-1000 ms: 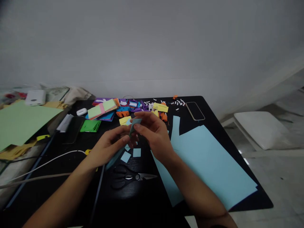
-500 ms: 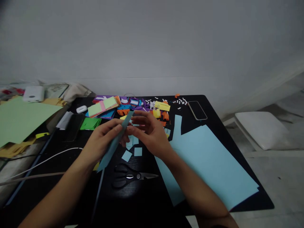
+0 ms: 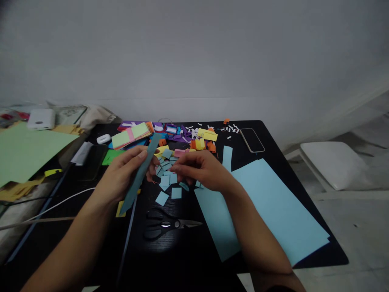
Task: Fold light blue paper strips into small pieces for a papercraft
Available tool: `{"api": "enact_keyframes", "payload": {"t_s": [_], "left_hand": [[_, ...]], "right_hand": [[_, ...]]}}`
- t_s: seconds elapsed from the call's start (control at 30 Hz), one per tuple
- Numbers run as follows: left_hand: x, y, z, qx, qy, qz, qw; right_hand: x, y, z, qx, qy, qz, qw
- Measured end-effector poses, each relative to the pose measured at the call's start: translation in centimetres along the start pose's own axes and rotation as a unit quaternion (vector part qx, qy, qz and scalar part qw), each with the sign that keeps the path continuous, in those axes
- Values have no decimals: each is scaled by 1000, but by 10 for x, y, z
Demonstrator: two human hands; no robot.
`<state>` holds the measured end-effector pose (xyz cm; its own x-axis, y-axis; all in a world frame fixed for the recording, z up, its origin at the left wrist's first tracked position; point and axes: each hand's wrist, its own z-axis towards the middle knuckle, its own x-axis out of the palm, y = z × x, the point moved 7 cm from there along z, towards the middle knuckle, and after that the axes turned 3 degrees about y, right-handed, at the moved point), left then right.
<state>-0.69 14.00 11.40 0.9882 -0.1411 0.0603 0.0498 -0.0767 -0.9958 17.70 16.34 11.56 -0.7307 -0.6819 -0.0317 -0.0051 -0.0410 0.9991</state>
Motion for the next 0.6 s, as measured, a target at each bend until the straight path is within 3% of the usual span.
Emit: {"api": "enact_keyframes", "payload": {"t_s": [0.13, 0.27, 0.43, 0.6], "left_hand": [[-33, -14, -2, 38, -117, 58, 991], [-52, -22, -9, 53, -199, 56, 977], [-36, -21, -7, 62, -136, 59, 987], [-22, -17, -5, 66, -92, 59, 992]], "right_hand": [[-24, 31, -18, -98, -154, -38, 982], [-16, 45, -26, -124, -161, -89, 975], [-14, 54, -31, -159, -223, -185, 944], [-24, 51, -33, -149, -269, -155, 939]]}}
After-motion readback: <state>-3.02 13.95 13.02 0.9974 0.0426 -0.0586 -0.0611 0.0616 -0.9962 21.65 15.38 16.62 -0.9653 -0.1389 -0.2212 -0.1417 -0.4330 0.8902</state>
